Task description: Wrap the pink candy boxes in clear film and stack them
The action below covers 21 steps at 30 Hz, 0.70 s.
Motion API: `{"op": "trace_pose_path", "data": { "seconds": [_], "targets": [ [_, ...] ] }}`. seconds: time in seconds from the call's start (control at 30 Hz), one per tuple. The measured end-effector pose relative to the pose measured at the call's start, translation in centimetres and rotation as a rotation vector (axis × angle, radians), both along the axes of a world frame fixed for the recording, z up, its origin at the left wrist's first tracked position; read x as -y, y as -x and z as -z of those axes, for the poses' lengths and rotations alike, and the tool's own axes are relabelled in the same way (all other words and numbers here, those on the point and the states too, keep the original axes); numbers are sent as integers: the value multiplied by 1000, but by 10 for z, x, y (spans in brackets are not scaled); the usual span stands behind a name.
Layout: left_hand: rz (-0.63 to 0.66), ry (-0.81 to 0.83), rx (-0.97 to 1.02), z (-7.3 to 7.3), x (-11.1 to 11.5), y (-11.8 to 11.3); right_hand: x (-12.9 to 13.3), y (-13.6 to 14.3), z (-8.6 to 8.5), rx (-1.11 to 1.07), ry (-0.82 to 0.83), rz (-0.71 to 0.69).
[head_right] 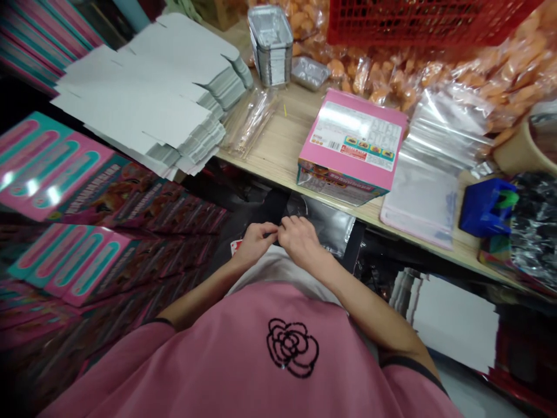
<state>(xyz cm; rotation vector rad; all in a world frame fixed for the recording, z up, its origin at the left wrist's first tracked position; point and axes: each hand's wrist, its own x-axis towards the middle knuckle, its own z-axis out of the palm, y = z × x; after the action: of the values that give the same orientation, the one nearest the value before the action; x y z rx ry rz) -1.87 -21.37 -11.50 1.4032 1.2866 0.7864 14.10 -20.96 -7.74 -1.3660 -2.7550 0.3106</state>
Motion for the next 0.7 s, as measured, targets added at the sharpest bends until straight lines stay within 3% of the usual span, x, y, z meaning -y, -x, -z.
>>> {"op": "trace_pose_path", "data": {
  "seconds": [0.1,0.2,0.33,0.4,0.47,0.53,0.63,0.7],
  "targets": [
    [37,-104,-60,-3,-3,-1,-1,3,-9,69,33,-7],
    [38,-139,-64,-3,-6,-1,-5,6,-12,46,85,71],
    [-54,-95,-15,-3,-9,-2,-11,6,-1,-125,85,249],
    [-98,-61,14,-3,-9,-3,-11,-7,12,-246,18,395],
    [-144,-24,37,-5,-8,-4,-4,-39,31,-387,-99,577],
    [-175,3,53,-8,-7,-5,16,-90,57,-513,-236,785],
    [-187,15,69,-11,-6,-5,80,-170,104,-510,-347,1197],
    [-180,15,85,-12,-7,-6,140,-198,130,-446,-303,1313]
  ]
}}
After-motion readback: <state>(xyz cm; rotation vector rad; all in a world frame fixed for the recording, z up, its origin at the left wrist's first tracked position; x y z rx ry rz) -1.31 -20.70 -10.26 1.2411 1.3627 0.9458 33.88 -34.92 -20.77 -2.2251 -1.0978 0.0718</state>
